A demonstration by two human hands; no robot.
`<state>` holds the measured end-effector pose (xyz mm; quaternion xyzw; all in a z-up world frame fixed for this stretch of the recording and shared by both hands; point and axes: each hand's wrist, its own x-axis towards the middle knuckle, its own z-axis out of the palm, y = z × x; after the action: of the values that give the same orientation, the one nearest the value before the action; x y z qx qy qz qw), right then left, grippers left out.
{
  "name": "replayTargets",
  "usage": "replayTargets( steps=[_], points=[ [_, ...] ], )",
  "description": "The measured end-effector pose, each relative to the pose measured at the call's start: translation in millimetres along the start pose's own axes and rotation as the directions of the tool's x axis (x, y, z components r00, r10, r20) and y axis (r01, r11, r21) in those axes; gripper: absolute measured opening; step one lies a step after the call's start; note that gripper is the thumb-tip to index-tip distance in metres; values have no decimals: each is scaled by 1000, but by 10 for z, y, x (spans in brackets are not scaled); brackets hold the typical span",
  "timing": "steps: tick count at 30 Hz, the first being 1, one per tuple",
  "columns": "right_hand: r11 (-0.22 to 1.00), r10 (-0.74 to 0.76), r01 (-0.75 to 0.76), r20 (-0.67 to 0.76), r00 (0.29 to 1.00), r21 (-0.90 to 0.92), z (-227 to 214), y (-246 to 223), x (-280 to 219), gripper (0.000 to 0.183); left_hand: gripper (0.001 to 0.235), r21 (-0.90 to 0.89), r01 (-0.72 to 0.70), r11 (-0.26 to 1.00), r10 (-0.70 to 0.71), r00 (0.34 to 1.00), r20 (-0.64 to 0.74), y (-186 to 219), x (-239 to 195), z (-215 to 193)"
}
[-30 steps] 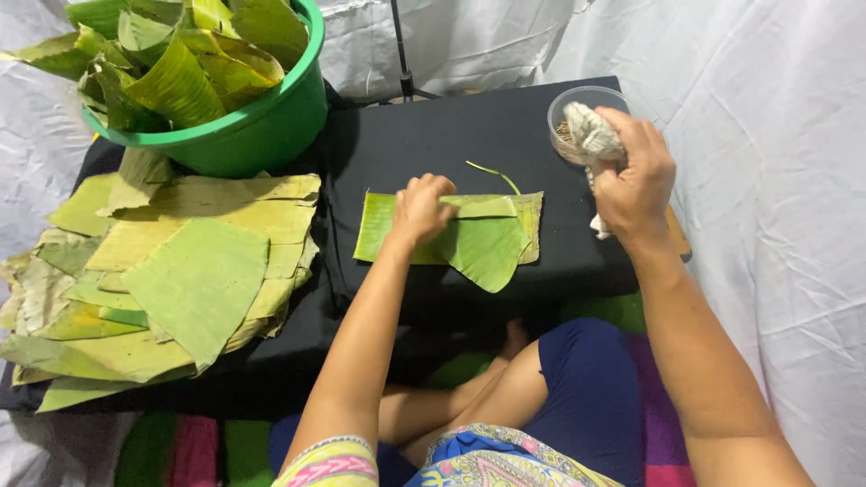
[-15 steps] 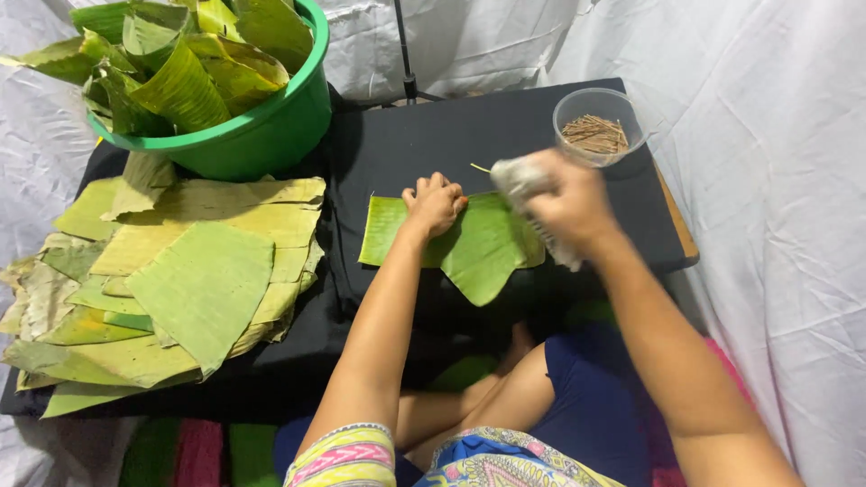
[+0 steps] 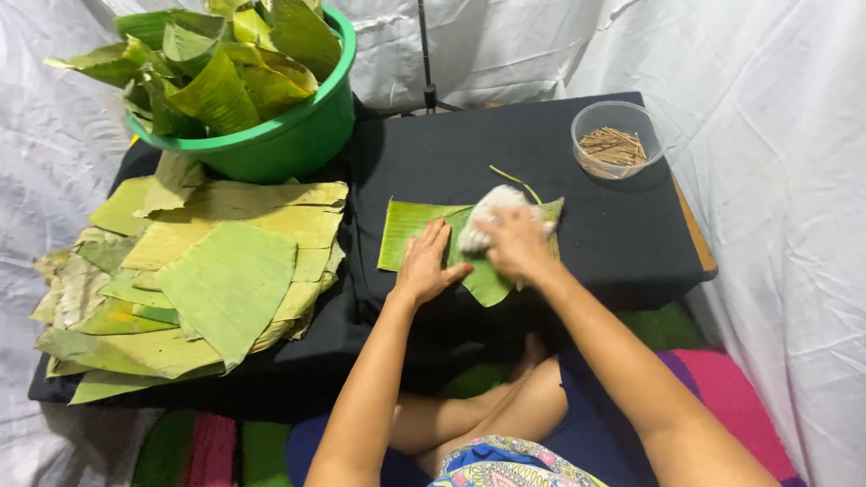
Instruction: Preparing conical containers by wiping, folding, and pinning banana leaves with small wooden sticks.
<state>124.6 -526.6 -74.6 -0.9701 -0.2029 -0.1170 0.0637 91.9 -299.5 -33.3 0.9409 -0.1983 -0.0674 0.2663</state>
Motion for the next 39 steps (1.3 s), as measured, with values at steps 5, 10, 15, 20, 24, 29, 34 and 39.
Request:
replayTargets(
  steps=[5, 10, 15, 20, 24, 29, 34, 39],
  points=[
    [981, -58, 31, 138, 989, 192, -170, -219, 25, 65, 131, -36, 46, 998, -45, 999, 27, -137, 120, 121],
    [988, 102, -118, 156, 982, 95, -28, -134, 19, 67, 144, -21, 71, 997, -69, 995, 73, -47, 75, 20],
    [968, -38, -29, 259, 965, 250, -476, -260, -143, 60, 147, 28, 61, 998, -64, 991, 116, -105, 105, 61],
    [980, 116, -151, 243, 963, 128, -290, -8, -167, 57, 156, 131, 36, 991, -57, 985, 164, -65, 80, 61],
    [931, -162, 60, 262, 952, 359, -426, -207, -267, 56, 151, 221, 20, 975, -59, 983, 174, -135, 133, 137],
    [979, 20, -59, 195, 981, 194, -232, 459, -213, 65, 138, 214, 26, 977, -63, 984, 168, -163, 152, 173],
    [970, 241, -241, 53, 969, -15, -96, 763, -202, 57, 130, 185, 6, 983, -39, 984, 175, -125, 122, 147],
    [990, -134, 133, 1, 991, 45, -264, -127, -261, 64, 137, 174, 45, 984, -67, 990, 121, -134, 126, 183]
  ],
)
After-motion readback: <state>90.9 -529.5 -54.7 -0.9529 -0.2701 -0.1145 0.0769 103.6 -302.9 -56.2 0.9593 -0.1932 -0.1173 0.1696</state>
